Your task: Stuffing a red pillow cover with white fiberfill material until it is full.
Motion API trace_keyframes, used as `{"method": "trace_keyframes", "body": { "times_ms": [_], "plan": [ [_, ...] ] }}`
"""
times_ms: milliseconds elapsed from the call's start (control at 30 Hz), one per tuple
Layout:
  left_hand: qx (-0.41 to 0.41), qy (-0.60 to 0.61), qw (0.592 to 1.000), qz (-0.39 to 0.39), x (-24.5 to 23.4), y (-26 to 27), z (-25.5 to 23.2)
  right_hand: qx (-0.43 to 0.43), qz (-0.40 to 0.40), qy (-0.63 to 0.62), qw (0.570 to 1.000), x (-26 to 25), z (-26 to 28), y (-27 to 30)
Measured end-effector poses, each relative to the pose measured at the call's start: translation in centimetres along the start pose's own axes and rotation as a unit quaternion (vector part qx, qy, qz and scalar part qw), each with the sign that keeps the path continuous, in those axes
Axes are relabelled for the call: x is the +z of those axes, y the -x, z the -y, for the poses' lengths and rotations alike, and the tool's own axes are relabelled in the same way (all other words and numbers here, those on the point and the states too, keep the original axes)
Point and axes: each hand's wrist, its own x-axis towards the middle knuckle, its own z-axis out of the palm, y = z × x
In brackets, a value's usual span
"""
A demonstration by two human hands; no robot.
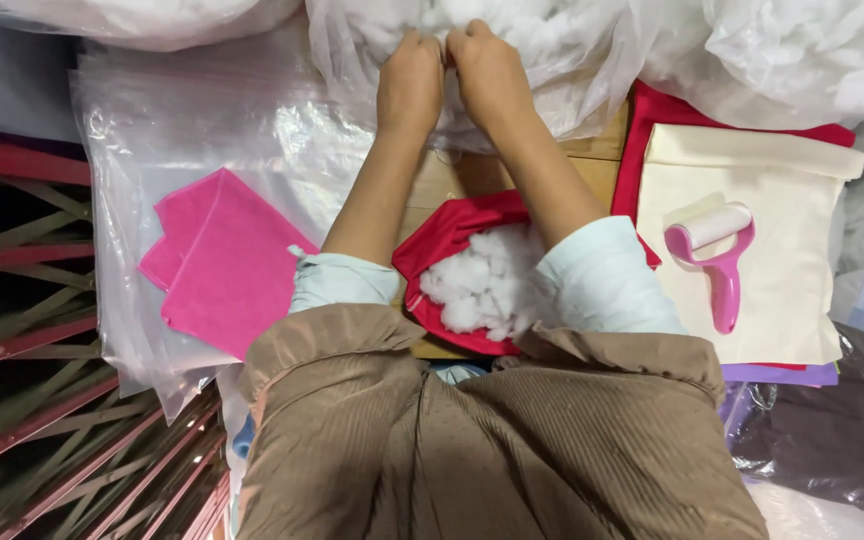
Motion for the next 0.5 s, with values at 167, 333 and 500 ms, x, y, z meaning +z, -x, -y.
{"method": "trace_keyframes", "body": {
  "times_ms": [167, 333, 500],
  "plan": [
    [0.059, 0.031, 0.998, -0.004, -6.6, 2.7, -3.9, -0.006, -0.028, -0.026, 0.999, -7.9, 1.3, 3.0],
    [0.103, 0.091, 0.99, 0.008, -13.7, 8.4, -10.3, 0.035, 0.012, -0.095, 0.995, -18.6, 7.1, 10.3],
    [0.142, 0.111, 0.977, 0.111, -17.6, 16.6, -15.6, 0.077, 0.127, -0.105, 0.983, -25.6, 12.9, 18.5]
  ]
}}
